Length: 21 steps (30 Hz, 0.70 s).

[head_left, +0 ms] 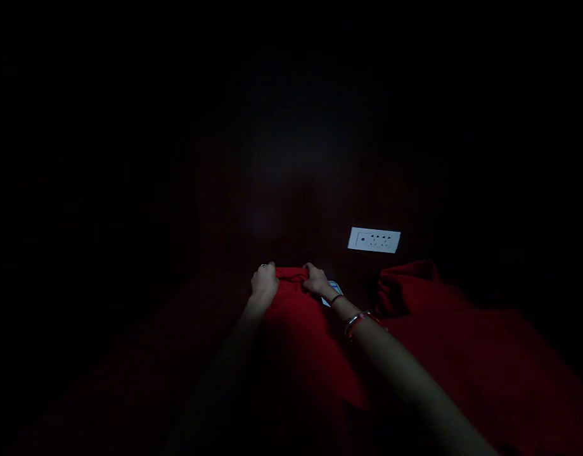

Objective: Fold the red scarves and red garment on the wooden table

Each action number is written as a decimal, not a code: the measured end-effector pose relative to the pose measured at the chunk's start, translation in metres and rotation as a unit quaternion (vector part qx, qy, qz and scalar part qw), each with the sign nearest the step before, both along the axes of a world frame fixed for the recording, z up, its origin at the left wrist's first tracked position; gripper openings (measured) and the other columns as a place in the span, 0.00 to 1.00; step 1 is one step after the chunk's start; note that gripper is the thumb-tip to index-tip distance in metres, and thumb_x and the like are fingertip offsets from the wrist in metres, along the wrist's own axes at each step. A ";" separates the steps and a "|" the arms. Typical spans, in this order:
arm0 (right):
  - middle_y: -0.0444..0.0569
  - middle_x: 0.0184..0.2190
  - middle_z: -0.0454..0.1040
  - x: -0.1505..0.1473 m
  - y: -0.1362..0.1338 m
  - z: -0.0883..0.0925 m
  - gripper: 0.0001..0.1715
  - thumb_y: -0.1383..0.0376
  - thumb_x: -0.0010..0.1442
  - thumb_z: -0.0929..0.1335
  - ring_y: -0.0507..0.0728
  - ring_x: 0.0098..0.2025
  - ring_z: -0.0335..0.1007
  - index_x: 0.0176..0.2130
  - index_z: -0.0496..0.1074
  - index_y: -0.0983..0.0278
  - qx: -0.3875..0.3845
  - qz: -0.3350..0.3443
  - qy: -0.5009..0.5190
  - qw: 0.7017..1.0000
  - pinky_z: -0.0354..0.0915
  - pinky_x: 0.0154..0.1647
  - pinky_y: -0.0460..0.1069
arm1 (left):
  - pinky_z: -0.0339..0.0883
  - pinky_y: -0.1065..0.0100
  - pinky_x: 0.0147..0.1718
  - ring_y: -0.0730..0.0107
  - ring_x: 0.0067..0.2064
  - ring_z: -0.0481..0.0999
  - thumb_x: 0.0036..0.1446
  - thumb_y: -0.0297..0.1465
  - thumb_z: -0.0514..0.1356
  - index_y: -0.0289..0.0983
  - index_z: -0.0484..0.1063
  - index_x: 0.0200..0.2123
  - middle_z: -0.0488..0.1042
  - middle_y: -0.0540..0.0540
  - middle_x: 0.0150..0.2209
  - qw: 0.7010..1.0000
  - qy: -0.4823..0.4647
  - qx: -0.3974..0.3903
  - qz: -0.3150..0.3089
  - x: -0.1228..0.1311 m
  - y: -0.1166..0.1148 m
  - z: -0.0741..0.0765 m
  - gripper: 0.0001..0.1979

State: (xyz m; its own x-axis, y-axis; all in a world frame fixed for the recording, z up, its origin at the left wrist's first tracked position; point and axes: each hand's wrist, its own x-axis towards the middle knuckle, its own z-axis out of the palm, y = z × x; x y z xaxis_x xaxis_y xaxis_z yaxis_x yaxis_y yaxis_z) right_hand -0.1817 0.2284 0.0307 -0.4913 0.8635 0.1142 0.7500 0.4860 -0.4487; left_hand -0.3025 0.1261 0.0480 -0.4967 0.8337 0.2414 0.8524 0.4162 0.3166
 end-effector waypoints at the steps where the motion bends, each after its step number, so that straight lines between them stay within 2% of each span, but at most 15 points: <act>1: 0.49 0.37 0.72 0.000 0.000 0.001 0.30 0.72 0.44 0.67 0.53 0.34 0.70 0.48 0.61 0.64 -0.015 0.005 0.016 1.000 0.63 0.30 0.43 | 0.65 0.69 0.35 0.63 0.41 0.72 0.53 0.20 0.46 0.33 0.66 0.40 0.70 0.39 0.40 1.000 -0.005 0.007 -0.005 0.000 0.001 -0.001 0.14; 4: 0.47 0.39 0.72 0.001 -0.002 0.004 0.37 0.69 0.43 0.69 0.51 0.34 0.70 0.53 0.55 0.63 -0.024 0.021 0.008 0.999 0.63 0.30 0.42 | 0.64 0.70 0.38 0.64 0.42 0.71 0.53 0.20 0.46 0.31 0.64 0.42 0.68 0.37 0.43 1.000 -0.019 0.015 -0.017 -0.001 0.004 -0.004 0.14; 6: 0.49 0.41 0.71 0.001 -0.003 0.006 0.39 0.71 0.41 0.70 0.52 0.38 0.69 0.52 0.57 0.63 -0.006 0.032 -0.030 0.999 0.63 0.34 0.42 | 0.64 0.70 0.37 0.63 0.43 0.71 0.54 0.21 0.47 0.31 0.63 0.43 0.69 0.36 0.43 0.999 -0.032 -0.002 -0.021 -0.002 0.006 -0.005 0.14; 9: 0.53 0.41 0.71 0.001 -0.006 0.006 0.30 0.75 0.42 0.68 0.57 0.44 0.67 0.47 0.63 0.64 0.023 0.036 -0.053 0.998 0.62 0.38 0.45 | 0.64 0.72 0.35 0.64 0.41 0.72 0.53 0.25 0.52 0.32 0.62 0.43 0.71 0.38 0.40 0.998 -0.046 -0.029 -0.038 -0.005 0.006 -0.007 0.13; 12: 0.58 0.41 0.71 0.002 -0.010 0.004 0.24 0.75 0.47 0.64 0.61 0.44 0.67 0.46 0.64 0.65 0.072 0.012 -0.085 0.994 0.62 0.39 0.49 | 0.64 0.73 0.34 0.65 0.40 0.72 0.49 0.26 0.57 0.34 0.62 0.42 0.71 0.40 0.39 0.997 -0.044 -0.040 -0.049 -0.006 0.004 -0.007 0.15; 16: 0.59 0.41 0.71 0.002 -0.010 0.002 0.26 0.72 0.47 0.67 0.60 0.43 0.68 0.47 0.63 0.66 0.066 0.008 -0.102 0.993 0.63 0.37 0.48 | 0.65 0.68 0.35 0.62 0.42 0.72 0.53 0.21 0.49 0.33 0.61 0.44 0.70 0.37 0.40 1.000 0.001 -0.024 -0.018 -0.002 0.000 -0.004 0.14; 19: 0.52 0.39 0.72 0.004 -0.004 0.006 0.29 0.70 0.42 0.70 0.55 0.40 0.69 0.46 0.65 0.65 0.039 0.031 -0.087 0.995 0.63 0.35 0.44 | 0.65 0.66 0.34 0.62 0.41 0.72 0.54 0.19 0.43 0.33 0.62 0.44 0.69 0.37 0.40 1.000 0.021 -0.010 -0.002 0.001 -0.003 -0.001 0.16; 21: 0.47 0.37 0.74 0.007 0.002 0.012 0.25 0.69 0.42 0.71 0.52 0.38 0.70 0.43 0.68 0.64 0.031 0.043 -0.082 0.995 0.62 0.33 0.41 | 0.65 0.66 0.33 0.62 0.40 0.72 0.54 0.19 0.43 0.34 0.63 0.42 0.70 0.38 0.40 1.000 0.001 -0.009 -0.004 0.000 -0.004 0.001 0.15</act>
